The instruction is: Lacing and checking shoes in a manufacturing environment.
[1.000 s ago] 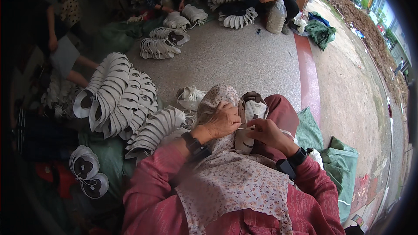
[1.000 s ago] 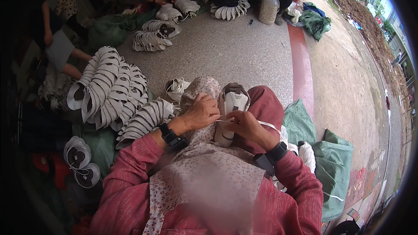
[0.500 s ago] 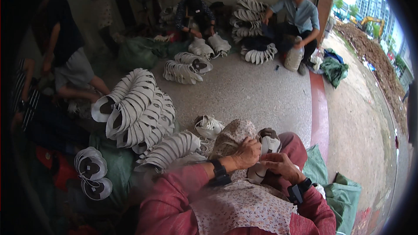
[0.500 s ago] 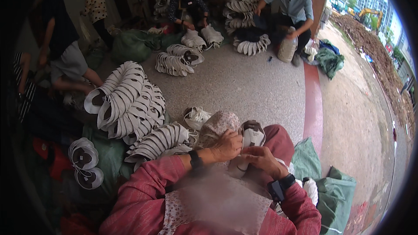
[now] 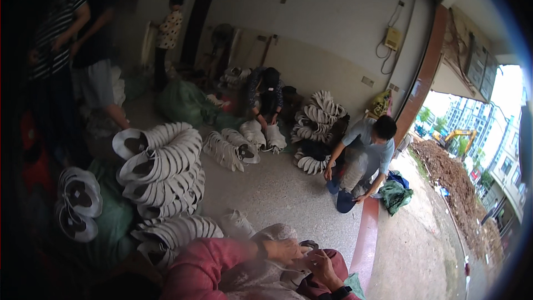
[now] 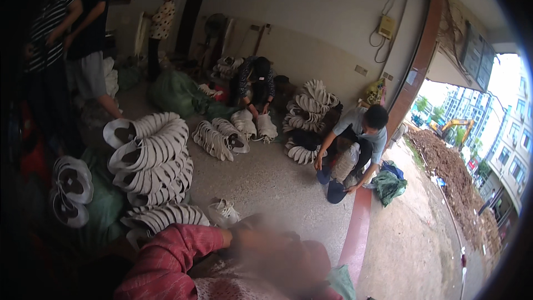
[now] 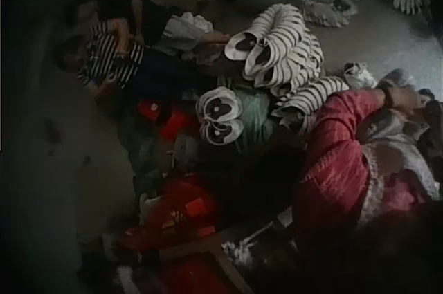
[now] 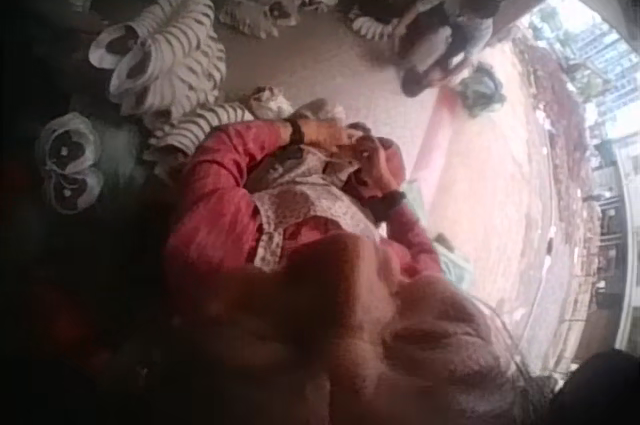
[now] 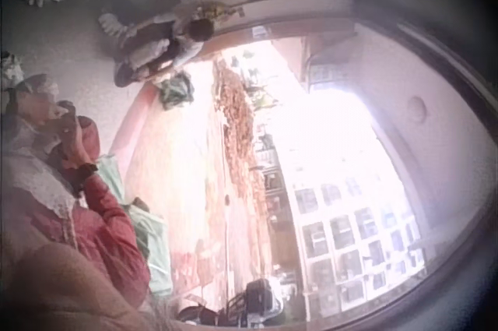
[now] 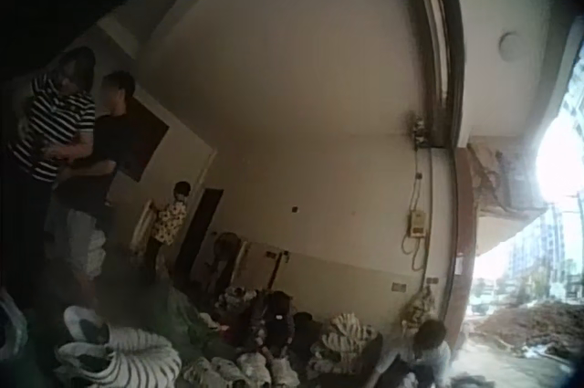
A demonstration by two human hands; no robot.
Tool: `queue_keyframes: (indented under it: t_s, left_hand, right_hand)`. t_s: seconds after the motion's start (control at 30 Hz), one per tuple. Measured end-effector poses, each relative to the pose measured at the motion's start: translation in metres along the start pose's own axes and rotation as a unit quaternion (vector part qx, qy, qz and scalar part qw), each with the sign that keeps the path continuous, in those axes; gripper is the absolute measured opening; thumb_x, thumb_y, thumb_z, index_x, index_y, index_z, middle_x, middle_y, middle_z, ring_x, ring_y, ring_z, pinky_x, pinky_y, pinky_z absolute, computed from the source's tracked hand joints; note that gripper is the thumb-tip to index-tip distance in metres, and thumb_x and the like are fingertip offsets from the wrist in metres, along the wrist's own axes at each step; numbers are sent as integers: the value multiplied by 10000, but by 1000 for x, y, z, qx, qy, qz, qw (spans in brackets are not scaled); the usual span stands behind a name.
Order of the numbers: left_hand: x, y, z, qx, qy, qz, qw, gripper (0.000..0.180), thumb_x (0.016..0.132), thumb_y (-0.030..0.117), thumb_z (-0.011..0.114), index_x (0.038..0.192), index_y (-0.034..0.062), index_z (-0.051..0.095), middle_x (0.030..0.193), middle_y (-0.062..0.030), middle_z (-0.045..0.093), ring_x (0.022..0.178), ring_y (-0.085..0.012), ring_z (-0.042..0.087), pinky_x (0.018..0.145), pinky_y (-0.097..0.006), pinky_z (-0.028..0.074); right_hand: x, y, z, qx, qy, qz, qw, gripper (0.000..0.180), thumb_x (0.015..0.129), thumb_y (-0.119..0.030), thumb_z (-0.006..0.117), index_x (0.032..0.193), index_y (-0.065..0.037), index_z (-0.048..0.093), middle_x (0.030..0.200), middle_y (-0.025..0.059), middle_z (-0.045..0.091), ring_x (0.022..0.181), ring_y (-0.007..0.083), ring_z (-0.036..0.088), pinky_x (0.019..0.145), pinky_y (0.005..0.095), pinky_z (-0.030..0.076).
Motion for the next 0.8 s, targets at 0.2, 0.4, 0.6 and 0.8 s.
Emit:
queue_keyframes:
  t_s: [0.2, 0.4, 0.6, 0.8]
  left_hand:
    - [-7, -15, 14, -99, -10, -44, 994, 273, 759, 302, 670, 890, 63, 697, 1056, -137, 596, 995, -334, 610, 828, -418, 486]
    - [16, -33, 32, -158, 19, -65, 985, 364, 762, 363, 684, 843, 9, 690, 1009, -165, 599, 921, -337, 619, 775, -415, 501]
    - [21, -40, 40, -215, -4, -58, 975, 343, 717, 347, 706, 799, 15, 681, 987, -132, 586, 914, -310, 616, 752, -394, 496]
    - [14, -55, 44, -296, 43, -9, 954, 202, 679, 217, 721, 745, 30, 685, 937, -119, 593, 898, -282, 611, 785, -362, 497]
  right_hand:
    - [-5, 21, 22, 97, -67, 41, 992, 183, 800, -12, 730, 976, -60, 707, 1053, 80, 587, 1013, 239, 572, 866, 335, 487]
    - [5, 29, 15, 115, -191, 68, 972, 172, 771, -51, 695, 942, -58, 686, 1034, 58, 555, 1035, 236, 524, 900, 325, 435]
    - [18, 3, 11, 22, -249, 24, 968, 148, 771, -95, 760, 900, -53, 702, 1027, 52, 542, 1008, 201, 514, 875, 326, 442]
    - [23, 8, 12, 39, -178, 64, 981, 130, 755, -57, 757, 874, -46, 705, 1005, 44, 559, 985, 197, 540, 841, 301, 461]
Point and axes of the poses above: each hand's wrist, its own x-axis towards the middle knuckle, its own z-axis out of the palm, y = z × x, the point moved 7 cm from there along x, towards the middle knuckle
